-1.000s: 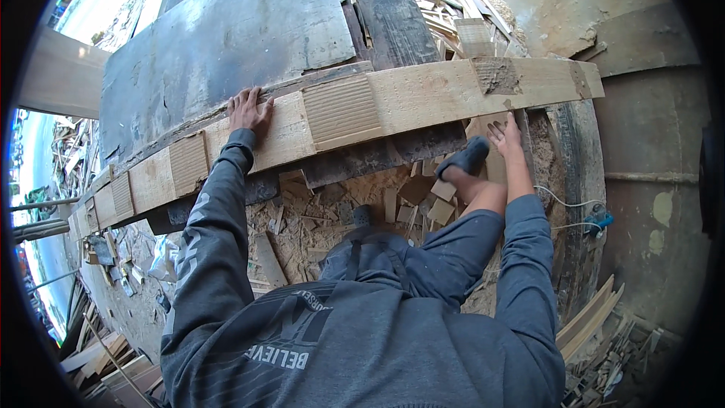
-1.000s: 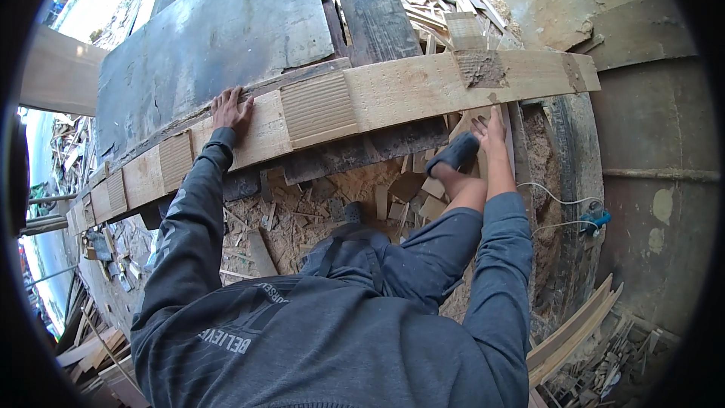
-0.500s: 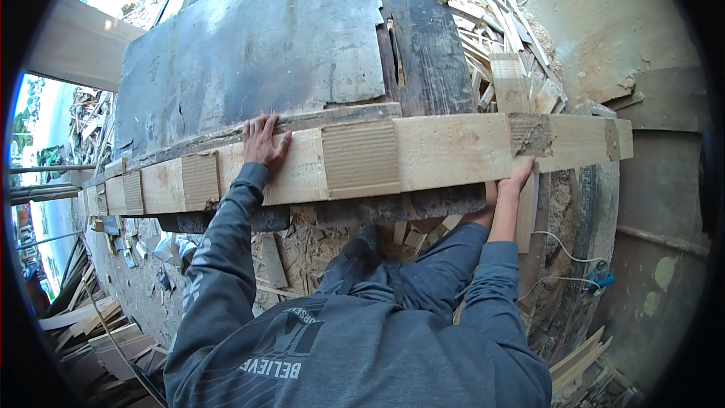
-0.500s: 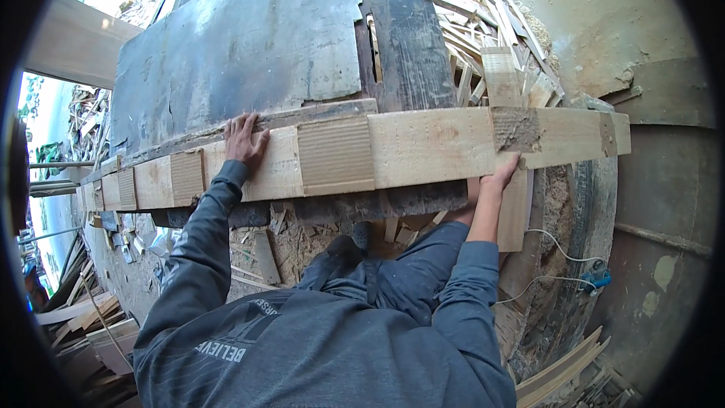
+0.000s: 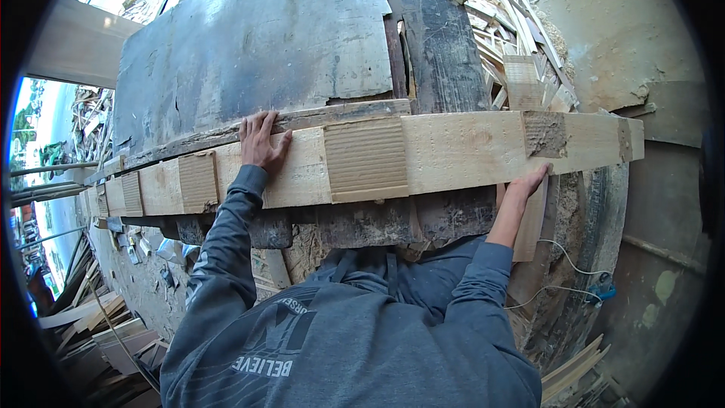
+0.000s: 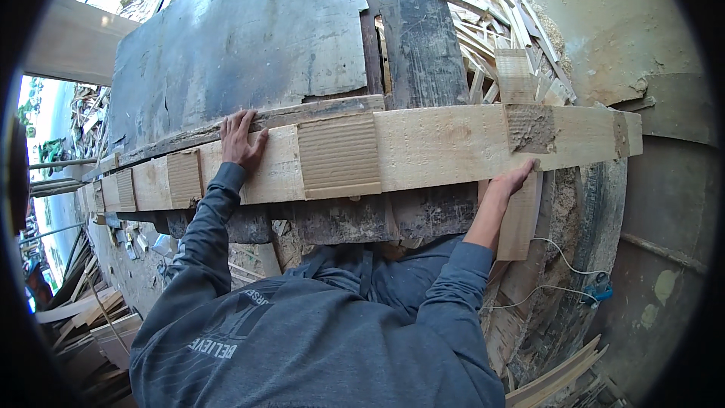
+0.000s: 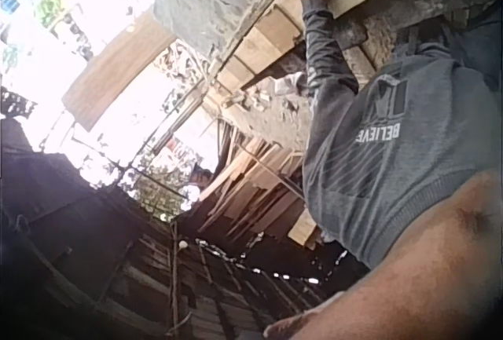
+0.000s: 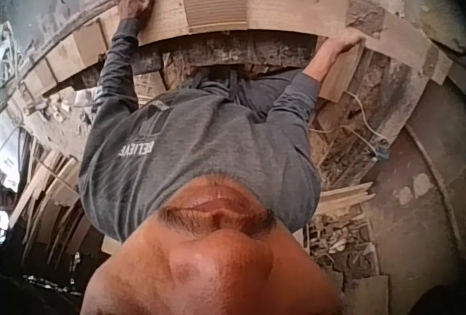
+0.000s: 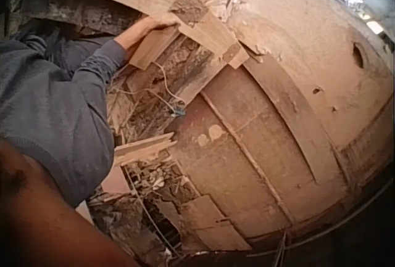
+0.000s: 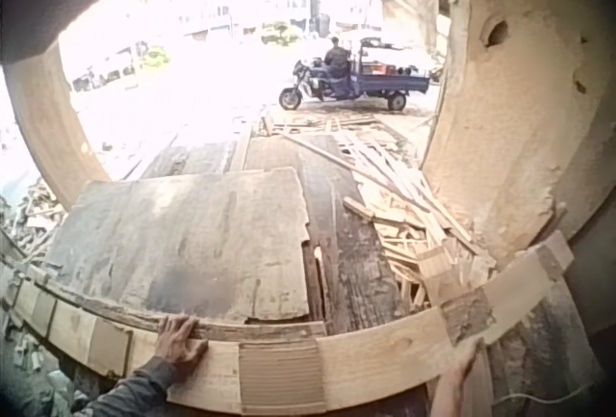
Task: Measuring and assembling wooden boards using a hammer and tape measure in a workshop.
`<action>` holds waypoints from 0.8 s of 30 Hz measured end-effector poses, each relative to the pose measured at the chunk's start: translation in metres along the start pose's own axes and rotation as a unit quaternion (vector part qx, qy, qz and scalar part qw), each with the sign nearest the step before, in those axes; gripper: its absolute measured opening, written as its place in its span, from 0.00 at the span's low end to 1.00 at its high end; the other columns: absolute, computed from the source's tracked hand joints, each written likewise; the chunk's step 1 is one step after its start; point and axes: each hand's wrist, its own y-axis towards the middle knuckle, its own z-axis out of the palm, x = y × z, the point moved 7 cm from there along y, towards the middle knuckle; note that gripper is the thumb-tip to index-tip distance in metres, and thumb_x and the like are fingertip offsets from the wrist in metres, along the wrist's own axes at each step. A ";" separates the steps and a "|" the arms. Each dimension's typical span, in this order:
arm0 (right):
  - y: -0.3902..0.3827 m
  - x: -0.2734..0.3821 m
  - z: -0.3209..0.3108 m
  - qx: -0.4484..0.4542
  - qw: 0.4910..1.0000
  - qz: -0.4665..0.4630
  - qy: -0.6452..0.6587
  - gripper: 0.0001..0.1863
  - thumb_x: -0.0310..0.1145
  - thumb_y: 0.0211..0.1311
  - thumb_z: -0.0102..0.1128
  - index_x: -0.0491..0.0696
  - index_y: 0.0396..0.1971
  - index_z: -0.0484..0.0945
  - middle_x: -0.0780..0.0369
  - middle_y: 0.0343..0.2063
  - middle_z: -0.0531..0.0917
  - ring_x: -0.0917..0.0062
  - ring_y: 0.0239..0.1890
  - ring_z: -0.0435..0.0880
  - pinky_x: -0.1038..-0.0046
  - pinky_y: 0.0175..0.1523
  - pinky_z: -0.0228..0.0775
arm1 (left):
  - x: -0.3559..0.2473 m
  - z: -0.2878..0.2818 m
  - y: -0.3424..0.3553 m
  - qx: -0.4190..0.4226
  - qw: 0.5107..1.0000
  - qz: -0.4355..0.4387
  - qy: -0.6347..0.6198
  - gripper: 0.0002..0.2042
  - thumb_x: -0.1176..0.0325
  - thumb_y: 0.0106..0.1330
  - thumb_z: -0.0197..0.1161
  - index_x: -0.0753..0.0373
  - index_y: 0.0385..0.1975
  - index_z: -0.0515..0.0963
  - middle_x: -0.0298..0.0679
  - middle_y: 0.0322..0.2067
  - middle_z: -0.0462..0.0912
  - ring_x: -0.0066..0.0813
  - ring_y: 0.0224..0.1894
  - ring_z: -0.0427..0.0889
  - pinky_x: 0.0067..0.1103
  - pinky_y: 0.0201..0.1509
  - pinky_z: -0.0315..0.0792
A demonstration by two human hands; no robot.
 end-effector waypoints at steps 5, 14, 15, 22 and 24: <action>-0.013 -0.014 0.009 -0.008 1.000 0.006 -0.012 0.43 0.60 0.72 0.49 0.41 0.73 0.59 0.52 0.72 0.66 0.57 0.71 0.68 0.54 0.74 0.62 | 0.006 -0.009 -0.005 -0.031 0.999 0.002 0.019 0.28 0.45 0.68 0.60 0.59 0.61 0.75 0.45 0.58 0.75 0.45 0.66 0.69 0.42 0.76 0.50; 0.042 0.001 -0.017 0.094 0.995 -0.025 0.006 0.40 0.58 0.76 0.44 0.45 0.76 0.54 0.53 0.74 0.61 0.59 0.72 0.66 0.58 0.75 0.60 | -0.011 -0.004 -0.002 -0.024 0.999 -0.007 -0.024 0.26 0.48 0.68 0.60 0.59 0.60 0.76 0.46 0.58 0.76 0.46 0.66 0.68 0.41 0.76 0.50; 0.032 -0.002 -0.017 0.079 0.997 -0.016 0.005 0.40 0.58 0.76 0.45 0.46 0.75 0.55 0.54 0.73 0.63 0.60 0.70 0.69 0.59 0.73 0.63 | -0.009 -0.005 -0.004 -0.024 1.000 -0.011 -0.015 0.26 0.48 0.69 0.60 0.58 0.61 0.75 0.46 0.59 0.75 0.46 0.67 0.68 0.41 0.76 0.50; -0.009 -0.006 -0.035 0.059 0.987 0.039 -0.141 0.40 0.58 0.72 0.56 0.47 0.73 0.62 0.57 0.69 0.71 0.64 0.66 0.74 0.61 0.67 0.70 | -0.008 -0.013 -0.004 -0.027 0.999 -0.020 -0.011 0.26 0.48 0.70 0.59 0.58 0.61 0.76 0.46 0.61 0.75 0.47 0.67 0.68 0.41 0.77 0.50; -0.010 -0.003 -0.044 0.043 0.982 0.011 -0.183 0.38 0.57 0.69 0.63 0.46 0.68 0.69 0.57 0.62 0.78 0.66 0.60 0.79 0.64 0.61 0.75 | -0.005 -0.009 -0.002 -0.022 0.999 -0.022 -0.011 0.26 0.49 0.70 0.58 0.58 0.61 0.76 0.46 0.61 0.75 0.47 0.68 0.68 0.41 0.77 0.50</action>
